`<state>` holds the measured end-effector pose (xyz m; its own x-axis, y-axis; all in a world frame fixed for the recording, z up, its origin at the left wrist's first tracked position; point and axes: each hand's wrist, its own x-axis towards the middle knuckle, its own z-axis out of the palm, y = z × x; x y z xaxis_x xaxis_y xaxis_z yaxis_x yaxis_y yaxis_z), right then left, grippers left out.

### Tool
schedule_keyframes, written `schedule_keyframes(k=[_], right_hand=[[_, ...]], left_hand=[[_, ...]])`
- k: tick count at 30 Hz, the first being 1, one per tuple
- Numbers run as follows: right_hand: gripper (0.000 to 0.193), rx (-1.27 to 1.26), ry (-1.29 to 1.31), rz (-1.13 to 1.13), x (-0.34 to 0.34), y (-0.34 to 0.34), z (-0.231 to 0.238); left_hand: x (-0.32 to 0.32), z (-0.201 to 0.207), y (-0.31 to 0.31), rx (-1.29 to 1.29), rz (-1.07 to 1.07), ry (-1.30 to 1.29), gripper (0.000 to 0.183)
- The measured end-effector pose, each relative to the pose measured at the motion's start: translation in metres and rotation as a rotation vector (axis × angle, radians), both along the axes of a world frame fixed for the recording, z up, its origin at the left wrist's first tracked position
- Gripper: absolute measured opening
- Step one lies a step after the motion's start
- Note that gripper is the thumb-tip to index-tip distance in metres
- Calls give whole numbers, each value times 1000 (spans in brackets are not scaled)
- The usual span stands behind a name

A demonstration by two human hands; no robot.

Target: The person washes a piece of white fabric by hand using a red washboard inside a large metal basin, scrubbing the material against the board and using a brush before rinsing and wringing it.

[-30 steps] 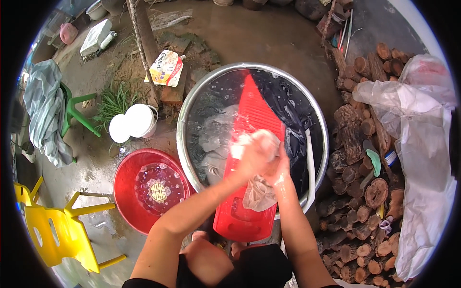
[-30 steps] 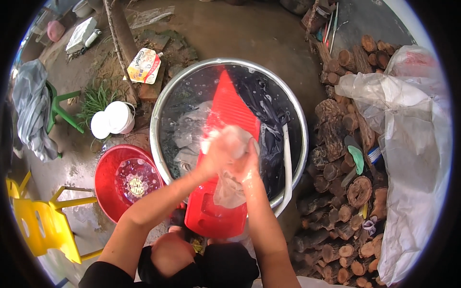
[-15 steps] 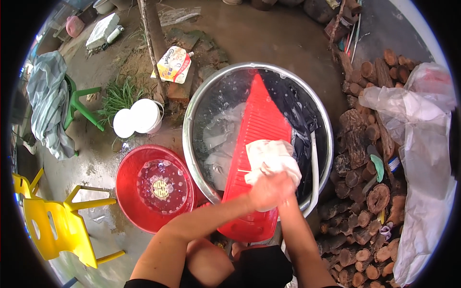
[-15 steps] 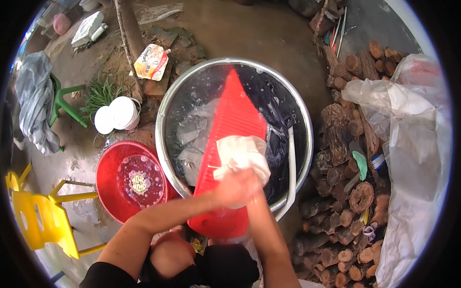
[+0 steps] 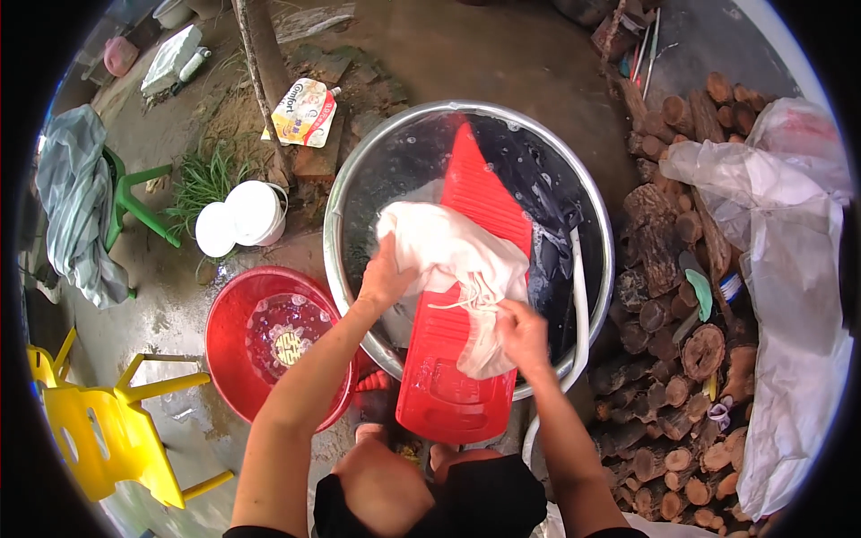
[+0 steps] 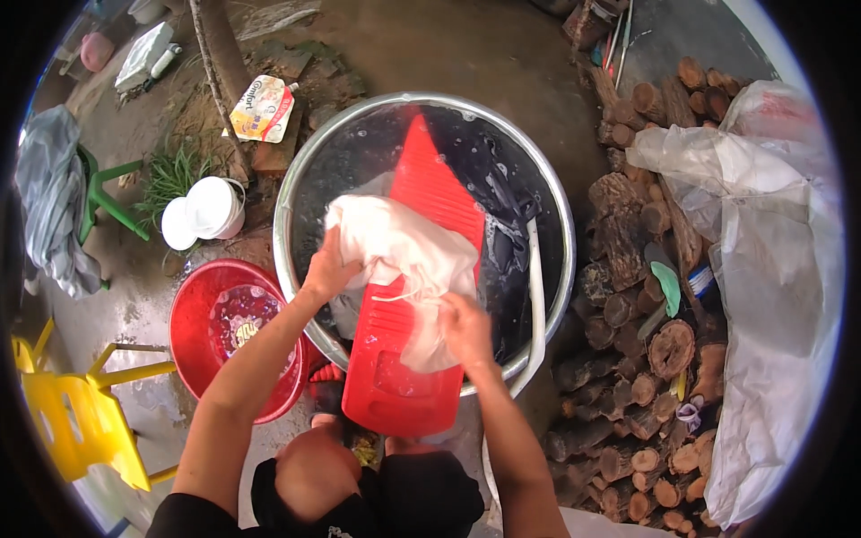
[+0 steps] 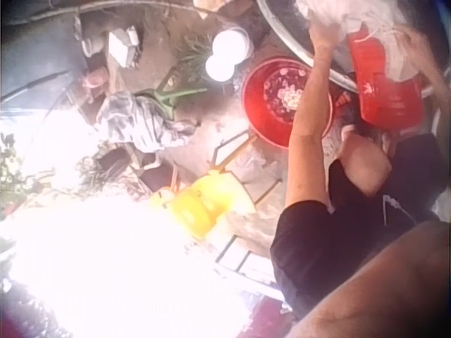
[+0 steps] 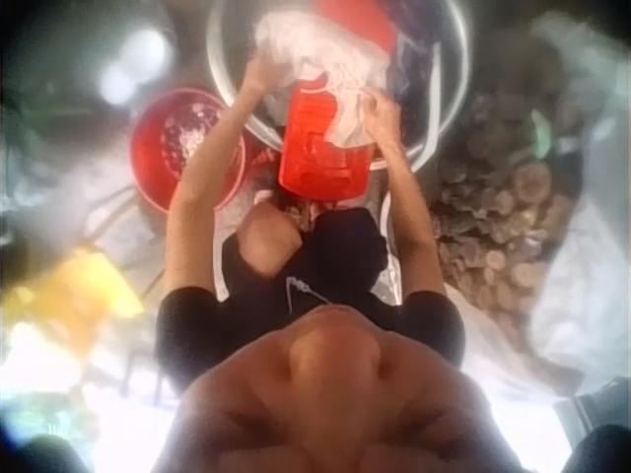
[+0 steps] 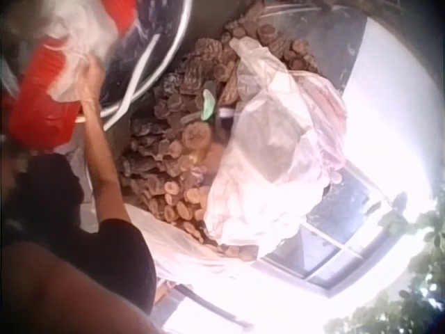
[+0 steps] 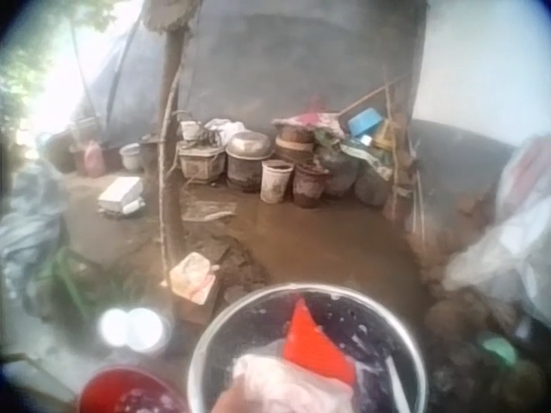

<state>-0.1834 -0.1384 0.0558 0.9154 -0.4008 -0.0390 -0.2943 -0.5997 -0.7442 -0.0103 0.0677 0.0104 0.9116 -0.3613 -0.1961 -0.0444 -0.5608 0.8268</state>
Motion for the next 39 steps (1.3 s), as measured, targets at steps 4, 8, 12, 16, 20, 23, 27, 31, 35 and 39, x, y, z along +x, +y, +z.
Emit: schedule_keyframes(k=[4,8,12,16,20,23,27,31,35,39], right_hand=[[13,462,-360,-335,9,-53,68],[19,683,-609,-351,-12,-54,108],[20,547,73,-2,-51,-14,54],[16,261,126,152,-61,19,43],[20,361,8,-125,-65,5,25],[52,668,183,-453,-63,13,34],[83,1269,225,-568,-48,10,45],[79,1679,139,-275,-6,5,48],[66,1827,-61,600,42,-9,28],[47,1189,-417,-116,56,67,33]], left_hand=[[37,62,1,-610,76,317,19],[78,87,13,-983,117,502,29],[94,-8,35,-318,181,-7,56],[52,-14,26,-37,-38,-302,60],[69,-23,17,-318,379,36,73],[63,-12,-5,-101,545,-100,82],[14,2,-46,-318,142,-38,37],[-65,73,-75,-390,-195,-220,25],[-132,103,-104,-484,-776,-241,6],[-67,18,-103,182,-204,-802,26]])
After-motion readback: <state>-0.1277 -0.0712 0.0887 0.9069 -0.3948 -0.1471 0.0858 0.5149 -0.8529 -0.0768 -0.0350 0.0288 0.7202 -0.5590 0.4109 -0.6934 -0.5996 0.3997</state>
